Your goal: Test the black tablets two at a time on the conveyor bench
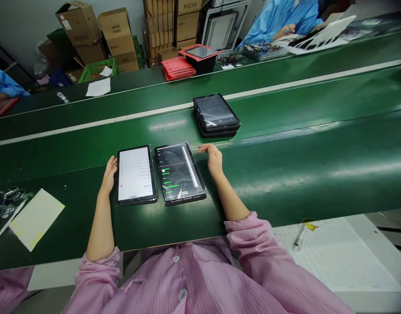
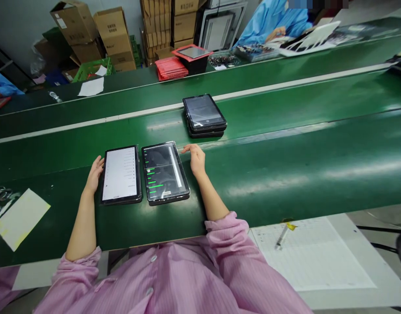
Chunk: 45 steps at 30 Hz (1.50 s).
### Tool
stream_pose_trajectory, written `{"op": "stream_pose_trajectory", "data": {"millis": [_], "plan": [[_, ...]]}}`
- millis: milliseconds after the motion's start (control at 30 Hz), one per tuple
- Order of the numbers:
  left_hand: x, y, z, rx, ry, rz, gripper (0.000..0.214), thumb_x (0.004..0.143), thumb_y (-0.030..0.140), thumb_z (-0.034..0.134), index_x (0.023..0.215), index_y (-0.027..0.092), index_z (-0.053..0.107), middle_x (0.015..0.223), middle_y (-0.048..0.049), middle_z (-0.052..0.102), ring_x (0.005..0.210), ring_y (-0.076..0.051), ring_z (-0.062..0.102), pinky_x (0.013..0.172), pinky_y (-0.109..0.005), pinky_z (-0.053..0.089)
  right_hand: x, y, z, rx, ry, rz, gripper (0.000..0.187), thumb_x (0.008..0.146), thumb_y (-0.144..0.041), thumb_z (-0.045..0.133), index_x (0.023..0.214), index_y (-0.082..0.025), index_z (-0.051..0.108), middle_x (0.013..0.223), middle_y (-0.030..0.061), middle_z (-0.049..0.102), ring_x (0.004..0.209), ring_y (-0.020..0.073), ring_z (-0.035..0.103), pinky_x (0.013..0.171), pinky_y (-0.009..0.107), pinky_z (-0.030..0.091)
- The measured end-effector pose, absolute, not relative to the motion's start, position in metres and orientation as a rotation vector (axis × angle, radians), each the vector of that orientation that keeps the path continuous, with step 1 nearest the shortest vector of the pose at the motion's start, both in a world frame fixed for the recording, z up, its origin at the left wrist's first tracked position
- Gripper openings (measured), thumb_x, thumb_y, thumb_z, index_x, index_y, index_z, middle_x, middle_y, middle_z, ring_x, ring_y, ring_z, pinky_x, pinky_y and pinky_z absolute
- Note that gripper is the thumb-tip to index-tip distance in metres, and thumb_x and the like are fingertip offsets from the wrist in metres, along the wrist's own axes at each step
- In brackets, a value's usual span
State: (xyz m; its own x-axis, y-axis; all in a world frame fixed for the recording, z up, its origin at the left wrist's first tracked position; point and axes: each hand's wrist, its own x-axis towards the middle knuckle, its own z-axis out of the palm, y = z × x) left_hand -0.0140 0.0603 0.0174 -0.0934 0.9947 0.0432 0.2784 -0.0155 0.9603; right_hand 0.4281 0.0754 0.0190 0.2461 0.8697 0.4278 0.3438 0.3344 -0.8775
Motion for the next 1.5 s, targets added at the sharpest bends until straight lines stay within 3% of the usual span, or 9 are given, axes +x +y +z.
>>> {"op": "stream_pose_trajectory", "data": {"millis": [67, 167, 333, 433, 567, 767, 1133, 1300, 1500], "plan": [[0.002, 0.055, 0.035, 1.618, 1.553, 1.09, 0.06, 0.086, 0.044, 0.062, 0.143, 0.026, 0.051, 0.161, -0.0091, 0.032, 0.152, -0.032, 0.02, 0.124, -0.051, 0.009, 0.425, 0.077, 0.014, -1.236, -1.288, 0.517, 0.056, 0.099, -0.056, 0.031, 0.072, -0.023, 0.066, 0.087, 0.0077, 0.068, 0.095, 0.025, 0.065, 0.093, 0.04, 0.048], [0.042, 0.046, 0.063, 1.807, 1.439, 0.956, 0.047, 0.08, 0.035, 0.073, 0.125, 0.028, 0.066, 0.146, -0.0059, 0.055, 0.15, -0.032, 0.025, 0.122, -0.053, -0.012, 0.421, 0.078, 0.011, -1.26, -1.31, 0.486, 0.055, 0.099, -0.058, 0.031, 0.073, -0.024, 0.065, 0.086, 0.0068, 0.069, 0.095, 0.0244, 0.065, 0.094, 0.039, 0.048], [0.085, 0.037, 0.078, 1.673, 1.195, 0.95, 0.039, 0.066, 0.024, 0.085, 0.104, 0.03, 0.074, 0.112, -0.0041, 0.074, 0.133, -0.035, 0.049, 0.121, -0.059, -0.008, 0.421, 0.075, 0.017, -1.286, -1.358, 0.482, 0.059, 0.1, -0.061, 0.028, 0.074, -0.024, 0.065, 0.085, 0.0064, 0.069, 0.092, 0.0243, 0.065, 0.092, 0.038, 0.049], [0.067, 0.035, 0.072, 1.831, 1.326, 0.935, 0.033, 0.08, 0.026, 0.074, 0.113, 0.03, 0.072, 0.105, -0.0043, 0.075, 0.125, -0.032, 0.054, 0.121, -0.058, -0.011, 0.422, 0.069, 0.025, -1.258, -1.433, 0.483, 0.059, 0.1, -0.061, 0.028, 0.075, -0.023, 0.067, 0.085, 0.0066, 0.068, 0.091, 0.0244, 0.064, 0.091, 0.038, 0.048], [0.023, 0.029, 0.061, 2.044, 1.599, 1.03, 0.041, 0.098, 0.034, 0.048, 0.137, 0.031, 0.058, 0.127, -0.0056, 0.067, 0.131, -0.03, 0.048, 0.12, -0.059, -0.012, 0.418, 0.059, 0.037, -1.152, -1.709, 0.456, 0.063, 0.102, -0.056, 0.025, 0.082, -0.023, 0.075, 0.094, 0.0081, 0.068, 0.096, 0.0254, 0.061, 0.094, 0.042, 0.044], [-0.003, 0.036, 0.036, 1.578, 1.707, 1.263, 0.053, 0.098, 0.047, 0.048, 0.148, 0.028, 0.045, 0.152, -0.0103, 0.044, 0.138, -0.029, 0.045, 0.119, -0.045, 0.029, 0.395, 0.045, 0.046, -1.032, -2.295, 0.415, 0.044, 0.102, -0.038, 0.038, 0.097, -0.029, 0.081, 0.125, 0.0082, 0.062, 0.116, 0.0293, 0.051, 0.102, 0.051, 0.032], [0.009, 0.033, 0.042, 1.796, 1.769, 1.079, 0.043, 0.096, 0.033, 0.05, 0.137, 0.027, 0.056, 0.15, -0.0092, 0.042, 0.145, -0.03, 0.033, 0.124, -0.047, 0.019, 0.389, 0.04, 0.048, -1.044, -2.339, 0.367, 0.037, 0.101, -0.034, 0.043, 0.102, -0.031, 0.08, 0.133, 0.0069, 0.059, 0.121, 0.0306, 0.046, 0.105, 0.052, 0.029], [0.001, 0.035, 0.039, 1.504, 1.647, 1.058, 0.065, 0.086, 0.018, 0.052, 0.149, 0.032, 0.042, 0.156, -0.0066, 0.037, 0.141, -0.032, 0.041, 0.12, -0.053, 0.028, 0.39, 0.041, 0.048, -1.01, -2.396, 0.348, 0.037, 0.1, -0.034, 0.044, 0.1, -0.031, 0.081, 0.131, 0.0072, 0.061, 0.119, 0.0297, 0.048, 0.105, 0.052, 0.029], [-0.004, 0.034, 0.034, 1.546, 1.544, 0.932, 0.093, 0.076, 0.013, 0.063, 0.157, 0.035, 0.023, 0.163, -0.0079, 0.022, 0.146, -0.036, 0.031, 0.119, -0.056, 0.028, 0.406, 0.045, 0.045, -1.066, -2.181, 0.236, 0.045, 0.102, -0.037, 0.035, 0.106, -0.032, 0.079, 0.128, 0.0073, 0.06, 0.115, 0.0292, 0.051, 0.1, 0.05, 0.034]]}}
